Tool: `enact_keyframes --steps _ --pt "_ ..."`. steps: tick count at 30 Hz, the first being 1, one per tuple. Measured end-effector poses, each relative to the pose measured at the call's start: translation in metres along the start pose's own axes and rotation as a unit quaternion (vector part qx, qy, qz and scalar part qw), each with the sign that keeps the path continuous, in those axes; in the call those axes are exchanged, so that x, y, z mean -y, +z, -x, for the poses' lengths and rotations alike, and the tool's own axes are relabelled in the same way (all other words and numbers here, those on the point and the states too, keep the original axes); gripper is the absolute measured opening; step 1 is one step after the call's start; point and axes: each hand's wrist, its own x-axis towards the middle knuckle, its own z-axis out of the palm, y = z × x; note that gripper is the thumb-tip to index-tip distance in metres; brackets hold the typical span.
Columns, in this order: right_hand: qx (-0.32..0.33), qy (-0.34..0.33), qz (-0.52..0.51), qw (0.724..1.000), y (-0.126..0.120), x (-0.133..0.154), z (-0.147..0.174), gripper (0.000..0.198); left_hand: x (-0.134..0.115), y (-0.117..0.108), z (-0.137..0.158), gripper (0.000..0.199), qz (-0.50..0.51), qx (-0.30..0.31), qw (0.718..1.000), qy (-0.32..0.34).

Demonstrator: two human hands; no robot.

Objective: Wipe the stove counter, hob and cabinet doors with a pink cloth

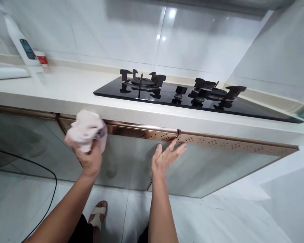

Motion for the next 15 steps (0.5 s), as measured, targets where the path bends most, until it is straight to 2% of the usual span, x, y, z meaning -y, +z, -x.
enact_keyframes --steps 2,4,7,10,13,15 --pt "0.006 -0.008 0.014 1.000 0.006 -0.005 0.003 0.083 -0.012 0.009 0.004 0.078 -0.076 0.027 0.995 0.059" --pt "0.003 -0.011 0.027 1.000 0.009 -0.007 0.006 0.083 -0.023 0.022 0.018 0.073 -0.127 0.057 0.983 0.122" --pt "-0.002 -0.019 0.041 0.999 0.011 -0.009 0.007 0.087 -0.038 0.045 0.047 0.055 -0.145 0.130 0.954 0.228" --pt "-0.007 -0.017 0.059 0.998 0.010 -0.010 0.009 0.086 -0.050 0.066 0.065 0.049 -0.135 0.193 0.916 0.324" --pt "-0.011 -0.003 0.063 0.998 0.008 -0.007 0.009 0.077 -0.058 0.074 0.063 0.053 -0.136 0.201 0.905 0.350" --pt "-0.014 0.003 0.058 0.998 0.006 -0.006 0.009 0.078 -0.059 0.068 0.052 0.051 -0.145 0.195 0.903 0.355"
